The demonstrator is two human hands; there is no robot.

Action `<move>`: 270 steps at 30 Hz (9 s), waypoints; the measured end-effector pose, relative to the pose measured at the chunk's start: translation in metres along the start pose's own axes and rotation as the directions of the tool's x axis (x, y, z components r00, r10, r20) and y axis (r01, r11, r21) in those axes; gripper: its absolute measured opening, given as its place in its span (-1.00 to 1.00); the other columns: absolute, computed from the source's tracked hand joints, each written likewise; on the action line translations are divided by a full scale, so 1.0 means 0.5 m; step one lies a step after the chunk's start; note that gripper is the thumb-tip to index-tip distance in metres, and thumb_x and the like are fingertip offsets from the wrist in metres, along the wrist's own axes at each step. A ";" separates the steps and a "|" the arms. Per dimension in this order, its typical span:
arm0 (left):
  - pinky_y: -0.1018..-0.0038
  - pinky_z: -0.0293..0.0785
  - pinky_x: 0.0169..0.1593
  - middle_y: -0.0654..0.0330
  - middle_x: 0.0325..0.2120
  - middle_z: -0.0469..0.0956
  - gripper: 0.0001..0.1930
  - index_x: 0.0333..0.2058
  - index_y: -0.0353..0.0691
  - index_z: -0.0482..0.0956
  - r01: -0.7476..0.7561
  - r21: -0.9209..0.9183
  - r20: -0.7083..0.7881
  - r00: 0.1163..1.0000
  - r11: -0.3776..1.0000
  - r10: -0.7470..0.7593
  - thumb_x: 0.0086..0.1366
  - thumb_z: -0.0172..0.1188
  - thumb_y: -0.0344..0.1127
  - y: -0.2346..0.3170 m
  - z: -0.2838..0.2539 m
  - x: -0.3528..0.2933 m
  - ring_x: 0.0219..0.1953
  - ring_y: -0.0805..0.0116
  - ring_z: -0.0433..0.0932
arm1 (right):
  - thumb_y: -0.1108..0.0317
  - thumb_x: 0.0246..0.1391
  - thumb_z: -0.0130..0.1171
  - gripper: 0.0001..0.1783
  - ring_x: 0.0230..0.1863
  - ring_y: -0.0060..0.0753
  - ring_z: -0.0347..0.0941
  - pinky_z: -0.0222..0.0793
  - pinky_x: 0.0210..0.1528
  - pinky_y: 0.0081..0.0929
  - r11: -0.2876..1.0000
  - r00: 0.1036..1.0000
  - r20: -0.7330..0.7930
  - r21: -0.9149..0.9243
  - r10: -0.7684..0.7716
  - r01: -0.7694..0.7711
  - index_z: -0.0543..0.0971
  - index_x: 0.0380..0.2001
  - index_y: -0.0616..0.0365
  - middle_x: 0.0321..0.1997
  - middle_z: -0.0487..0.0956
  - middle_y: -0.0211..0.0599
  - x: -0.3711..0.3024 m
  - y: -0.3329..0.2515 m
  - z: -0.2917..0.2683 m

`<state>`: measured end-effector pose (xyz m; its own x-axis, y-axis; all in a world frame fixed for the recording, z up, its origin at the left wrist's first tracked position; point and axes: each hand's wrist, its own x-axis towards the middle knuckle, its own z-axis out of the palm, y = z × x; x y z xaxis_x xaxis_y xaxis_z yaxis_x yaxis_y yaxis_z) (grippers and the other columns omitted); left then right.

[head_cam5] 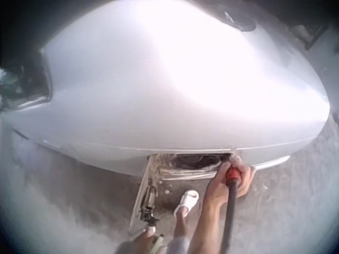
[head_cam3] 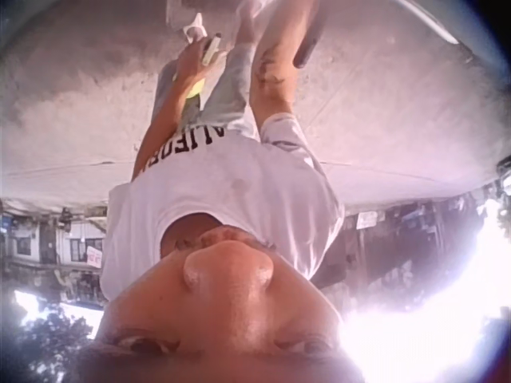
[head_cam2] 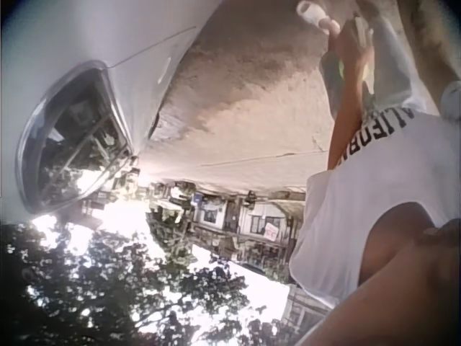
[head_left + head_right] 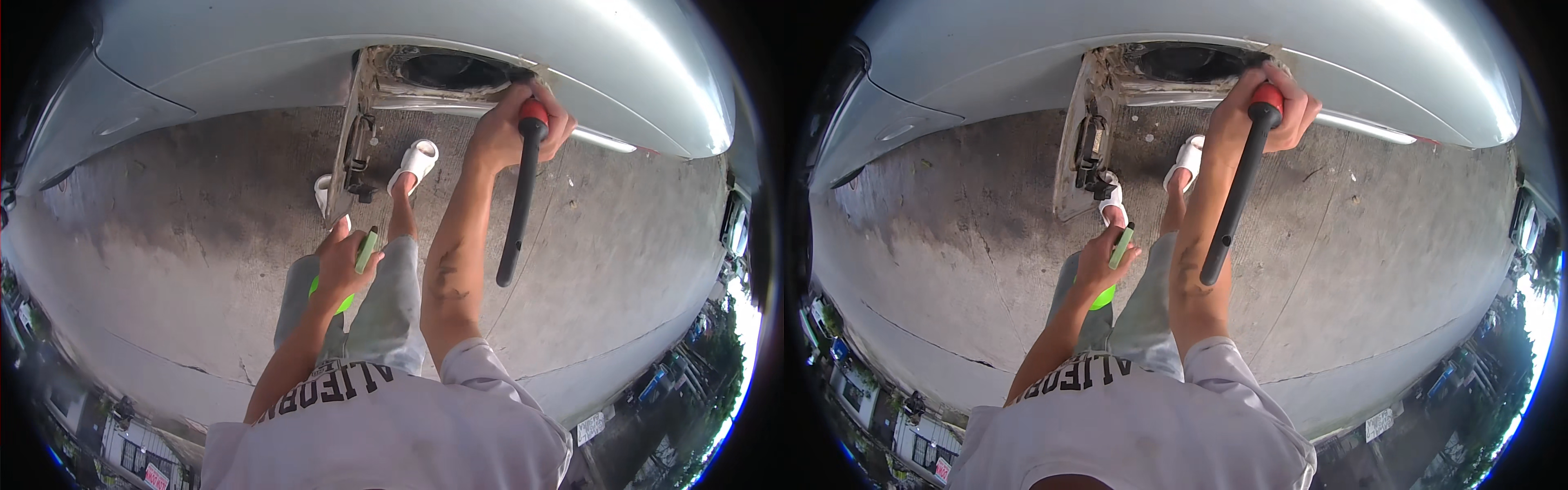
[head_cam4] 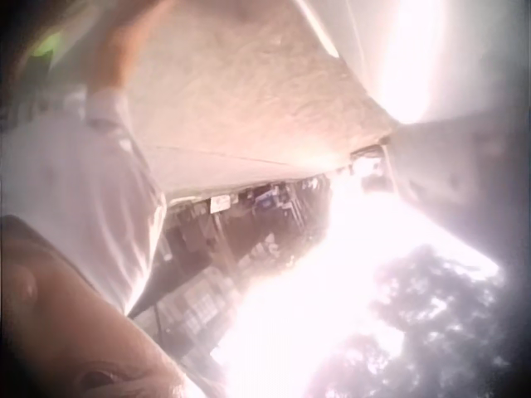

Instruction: The person cleans parts of a car by spraying liquid from a spray bottle and scrubbing the fuel cap compartment, a wheel, and window trim with a brush.

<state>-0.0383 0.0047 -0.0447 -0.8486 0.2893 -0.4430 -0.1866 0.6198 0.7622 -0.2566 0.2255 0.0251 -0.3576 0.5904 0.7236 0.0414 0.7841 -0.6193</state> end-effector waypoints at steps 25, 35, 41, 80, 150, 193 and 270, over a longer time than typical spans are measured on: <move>0.17 0.58 -0.18 0.08 -0.35 0.70 -0.74 -0.26 -0.23 0.59 -0.060 0.058 0.278 0.960 0.996 0.042 0.16 0.38 -0.23 -0.022 0.003 0.051 -0.25 0.08 0.72 | 0.50 0.09 0.28 -0.52 -0.16 -0.32 0.50 0.43 -0.08 -0.38 0.872 0.868 0.375 0.234 0.327 -0.430 0.47 0.11 0.11 -0.21 0.53 -0.18 -0.063 0.057 -0.095; 0.16 0.57 -0.18 0.04 -0.37 0.68 -0.70 -0.24 -0.24 0.58 -0.099 0.004 0.310 0.946 0.995 0.093 0.14 0.39 -0.21 -0.042 0.023 0.057 -0.27 0.02 0.69 | 0.19 0.11 0.33 -0.46 0.00 -0.08 0.48 0.41 0.06 -0.27 0.870 0.775 0.486 0.056 0.404 -0.489 0.53 0.13 0.14 -0.01 0.49 -0.07 -0.051 0.028 -0.157; 0.21 0.57 -0.20 0.09 -0.41 0.69 -0.76 -0.32 -0.21 0.57 0.032 0.094 0.284 0.957 0.995 -0.058 0.17 0.40 -0.22 -0.070 -0.005 0.036 -0.28 0.08 0.71 | 0.46 0.03 0.32 -0.63 -0.17 -0.07 0.60 0.52 -0.08 -0.33 0.948 0.947 0.186 0.130 0.263 -0.289 0.62 -0.04 0.17 -0.16 0.60 -0.10 -0.043 0.003 -0.066; 0.12 0.53 -0.21 0.11 -0.38 0.68 -0.71 -0.27 -0.14 0.55 0.093 0.310 0.291 0.938 0.946 -0.187 0.18 0.37 -0.11 -0.025 -0.064 -0.018 -0.25 -0.07 0.65 | 0.46 -0.06 0.38 -0.81 -0.41 -0.12 0.57 0.51 -0.27 -0.29 0.979 0.978 0.068 0.028 0.199 -0.202 0.64 -0.30 0.09 -0.39 0.58 -0.19 -0.110 0.081 -0.019; 0.11 0.53 -0.13 0.03 -0.27 0.66 -0.58 -0.07 -0.18 0.54 0.126 0.326 0.299 0.926 0.937 -0.229 0.17 0.37 -0.11 -0.047 -0.028 -0.121 -0.17 -0.08 0.63 | 0.40 -0.10 0.44 -0.82 -0.28 -0.19 0.55 0.48 -0.17 -0.33 0.717 0.712 0.675 0.398 0.194 -0.572 0.67 -0.37 0.11 -0.34 0.55 -0.28 -0.104 -0.056 -0.027; 0.08 0.51 -0.15 -0.02 -0.33 0.65 -0.55 -0.01 -0.16 0.52 0.213 0.156 0.226 0.943 0.965 -0.245 0.17 0.38 -0.13 0.024 0.069 -0.108 -0.20 -0.15 0.62 | 0.21 0.20 0.17 -0.73 -0.28 -0.04 0.48 0.41 -0.18 -0.20 0.685 0.271 0.951 0.295 -0.146 -0.666 0.64 -0.35 0.22 -0.42 0.49 -0.12 0.015 -0.154 -0.121; 0.09 0.48 -0.20 -0.12 -0.25 0.61 -0.54 0.05 -0.17 0.49 0.097 0.439 0.374 0.884 0.893 -0.280 0.17 0.29 -0.22 0.096 0.099 -0.043 -0.22 -0.18 0.59 | 0.50 -0.12 0.28 -0.87 -0.45 -0.55 0.47 0.40 -0.29 -0.51 0.259 0.213 0.977 0.210 -0.014 -0.943 0.65 -0.41 0.18 -0.46 0.61 -0.44 -0.003 -0.023 -0.109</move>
<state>-0.0046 0.0644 -0.0220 -0.5128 0.3552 -0.7816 -0.0315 0.9020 0.4306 -0.2057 0.2261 0.0477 -0.9882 -0.0719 -0.1349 0.1524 -0.3937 -0.9065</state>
